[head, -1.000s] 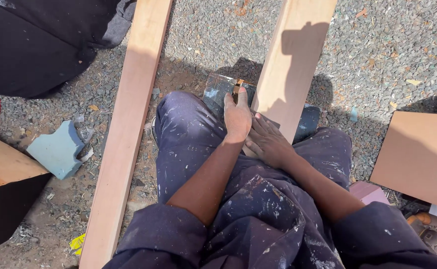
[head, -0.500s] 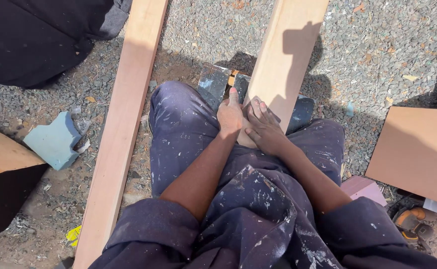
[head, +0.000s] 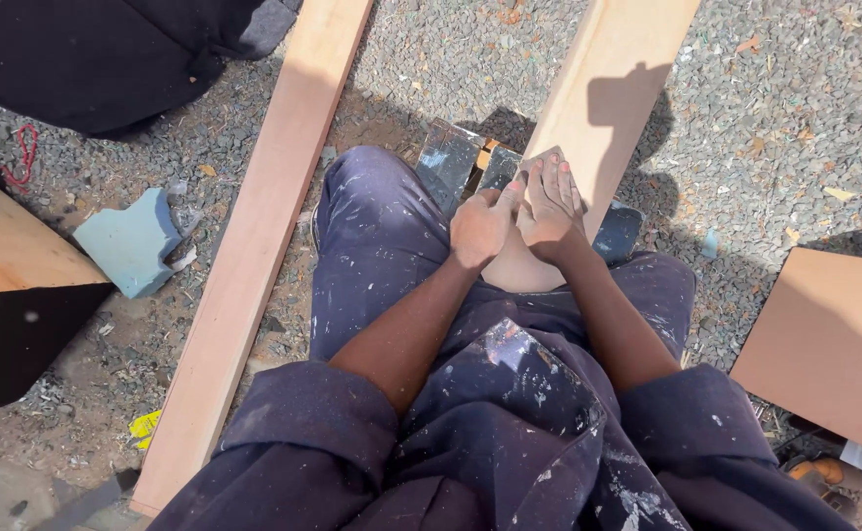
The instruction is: Sanding a wooden plank manually using a sanding block to smooth the surface
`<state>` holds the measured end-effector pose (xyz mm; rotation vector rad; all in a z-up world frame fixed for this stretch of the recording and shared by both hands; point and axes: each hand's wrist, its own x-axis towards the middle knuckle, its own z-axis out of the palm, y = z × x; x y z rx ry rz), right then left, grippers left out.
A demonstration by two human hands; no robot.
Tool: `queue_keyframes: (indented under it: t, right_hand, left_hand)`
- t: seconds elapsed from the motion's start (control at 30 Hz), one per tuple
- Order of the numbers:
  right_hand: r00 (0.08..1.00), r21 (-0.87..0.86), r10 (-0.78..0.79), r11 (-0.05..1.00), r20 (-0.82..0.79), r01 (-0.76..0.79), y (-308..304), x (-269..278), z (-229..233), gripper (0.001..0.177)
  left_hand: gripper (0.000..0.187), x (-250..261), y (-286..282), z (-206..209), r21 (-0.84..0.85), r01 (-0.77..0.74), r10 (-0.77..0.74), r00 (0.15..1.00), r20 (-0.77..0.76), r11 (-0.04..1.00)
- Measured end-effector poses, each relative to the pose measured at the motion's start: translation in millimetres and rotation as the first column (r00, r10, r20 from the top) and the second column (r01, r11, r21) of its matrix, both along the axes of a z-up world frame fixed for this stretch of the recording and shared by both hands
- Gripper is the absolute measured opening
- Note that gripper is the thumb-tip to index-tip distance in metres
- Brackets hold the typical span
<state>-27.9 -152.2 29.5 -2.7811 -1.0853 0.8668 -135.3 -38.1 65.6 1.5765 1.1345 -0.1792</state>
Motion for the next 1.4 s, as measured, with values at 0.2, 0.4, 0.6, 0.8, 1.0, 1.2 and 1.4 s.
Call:
queue_keyframes:
  t: [0.2, 0.4, 0.6, 0.8, 1.0, 1.2, 1.4]
  right_hand:
    - [0.976, -0.079, 0.114, 0.988, -0.186, -0.131, -32, -62, 40, 0.072]
    - [0.992, 0.044, 0.000, 0.999, 0.130, -0.005, 5, 32, -15, 0.071]
    - [0.991, 0.052, 0.117, 0.991, 0.065, -0.120, -7, -15, 33, 0.061]
    - [0.960, 0.202, 0.196, 0.950, 0.202, -0.236, -42, -56, 12, 0.060]
    - [0.946, 0.339, 0.130, 0.912, 0.298, -0.232, 19, 68, -3, 0.053]
    - [0.823, 0.191, 0.507, 0.808, 0.257, -0.557, -4, -44, 44, 0.052]
    - [0.673, 0.124, 0.536, 0.728, 0.510, -0.674, 8, 22, 35, 0.045]
  left_hand:
    - [0.083, 4, 4, -29, -0.003, -0.084, 0.084, 0.996, 0.029, 0.996]
    - [0.071, -1, 7, -30, -0.022, -0.008, 0.009, 0.998, 0.057, 1.000]
    - [0.075, -11, 10, -20, -0.173, -0.231, 0.250, 0.964, 0.095, 0.957]
    - [0.070, 0, 3, -60, -0.105, -0.254, 0.271, 0.941, 0.201, 0.961]
    - [0.040, -15, 19, 0, -0.279, -0.368, 0.461, 0.744, 0.484, 0.887]
    - [0.045, -22, 43, -14, -0.308, -0.485, 0.574, 0.667, 0.476, 0.819]
    - [0.042, -21, 41, -7, -0.230, -0.354, 0.422, 0.739, 0.524, 0.906]
